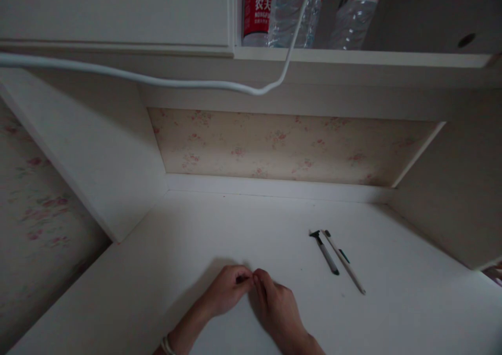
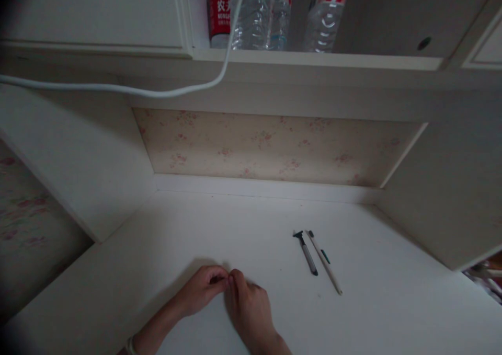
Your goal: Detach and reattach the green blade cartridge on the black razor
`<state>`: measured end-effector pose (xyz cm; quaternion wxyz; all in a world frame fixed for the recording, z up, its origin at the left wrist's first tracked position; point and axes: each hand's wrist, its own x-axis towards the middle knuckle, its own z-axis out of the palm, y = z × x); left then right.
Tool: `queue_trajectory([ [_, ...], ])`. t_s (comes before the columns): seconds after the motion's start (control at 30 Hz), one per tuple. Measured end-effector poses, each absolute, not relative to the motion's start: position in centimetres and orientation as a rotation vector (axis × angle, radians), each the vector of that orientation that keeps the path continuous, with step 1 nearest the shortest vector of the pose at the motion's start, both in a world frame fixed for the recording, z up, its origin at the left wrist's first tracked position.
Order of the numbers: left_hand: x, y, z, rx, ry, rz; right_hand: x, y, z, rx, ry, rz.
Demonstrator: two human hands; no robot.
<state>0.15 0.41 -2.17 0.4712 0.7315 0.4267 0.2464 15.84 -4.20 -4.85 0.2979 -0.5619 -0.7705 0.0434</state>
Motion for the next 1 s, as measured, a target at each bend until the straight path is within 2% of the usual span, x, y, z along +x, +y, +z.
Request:
queue_trajectory([
  [1.0, 0.16, 0.42, -2.53, 1.787, 0.998, 0.617, 16.02, -4.26, -4.39, -1.595, -2.138, 0.284],
])
